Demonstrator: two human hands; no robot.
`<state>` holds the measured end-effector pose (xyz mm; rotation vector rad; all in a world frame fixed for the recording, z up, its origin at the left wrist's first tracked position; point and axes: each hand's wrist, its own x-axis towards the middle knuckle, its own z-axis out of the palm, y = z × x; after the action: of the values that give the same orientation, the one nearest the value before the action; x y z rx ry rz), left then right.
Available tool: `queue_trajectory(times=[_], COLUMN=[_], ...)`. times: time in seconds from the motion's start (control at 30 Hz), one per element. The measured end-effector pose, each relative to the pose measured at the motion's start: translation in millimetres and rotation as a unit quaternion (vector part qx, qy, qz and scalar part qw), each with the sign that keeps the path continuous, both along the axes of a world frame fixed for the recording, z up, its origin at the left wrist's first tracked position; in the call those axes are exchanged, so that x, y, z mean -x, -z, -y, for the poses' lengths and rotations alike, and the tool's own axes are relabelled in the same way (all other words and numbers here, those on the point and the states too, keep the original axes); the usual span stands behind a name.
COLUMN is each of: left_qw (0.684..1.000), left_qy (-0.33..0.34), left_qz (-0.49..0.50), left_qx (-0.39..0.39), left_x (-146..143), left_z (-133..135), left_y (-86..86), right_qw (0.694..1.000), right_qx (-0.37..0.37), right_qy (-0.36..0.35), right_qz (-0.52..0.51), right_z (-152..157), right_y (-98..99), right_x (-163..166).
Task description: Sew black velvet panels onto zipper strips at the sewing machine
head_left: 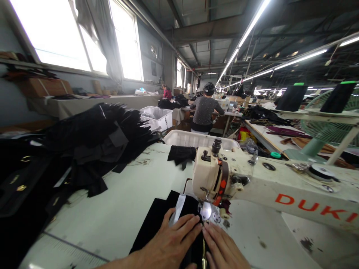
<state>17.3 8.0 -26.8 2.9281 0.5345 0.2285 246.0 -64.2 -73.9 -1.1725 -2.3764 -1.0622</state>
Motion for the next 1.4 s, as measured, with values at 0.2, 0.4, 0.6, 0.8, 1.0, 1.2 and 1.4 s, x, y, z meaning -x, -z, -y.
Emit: queue_trajectory(times=[0.2, 0.4, 0.6, 0.8, 1.0, 1.2, 1.4], left_qw=[1.000, 0.999, 1.000, 1.000, 0.997, 0.996, 0.995], left_qy=[0.005, 0.006, 0.000, -0.005, -0.014, -0.050, -0.044], left_qz=[0.005, 0.009, -0.007, -0.012, -0.053, -0.025, -0.031], left_qx=[-0.023, -0.033, -0.030, 0.002, 0.049, 0.074, 0.080], left_x=[-1, -1, -2, -2, -4, -8, -8], left_z=[1, 0, 2, 1, 5, 6, 4], left_y=[-2.8, -4.9, -7.6, -13.1, -29.8, -60.9, -61.7], right_qw=[1.000, 1.000, 0.999, 0.999, 0.999, 0.998, 0.997], right_qx=[-0.004, -0.003, 0.002, -0.001, -0.005, -0.046, -0.051], right_qy=[0.001, -0.002, -0.006, -0.010, -0.018, 0.002, 0.002], right_qz=[0.022, -0.018, -0.052, -0.034, -0.028, -0.050, -0.061], right_z=[-1, -1, -1, -1, -5, -14, -16], right_y=[3.6, 8.1, 10.3, 8.1, 1.3, -19.2, -17.3], right_x=[-2, -5, -5, -5, -4, 4, 4])
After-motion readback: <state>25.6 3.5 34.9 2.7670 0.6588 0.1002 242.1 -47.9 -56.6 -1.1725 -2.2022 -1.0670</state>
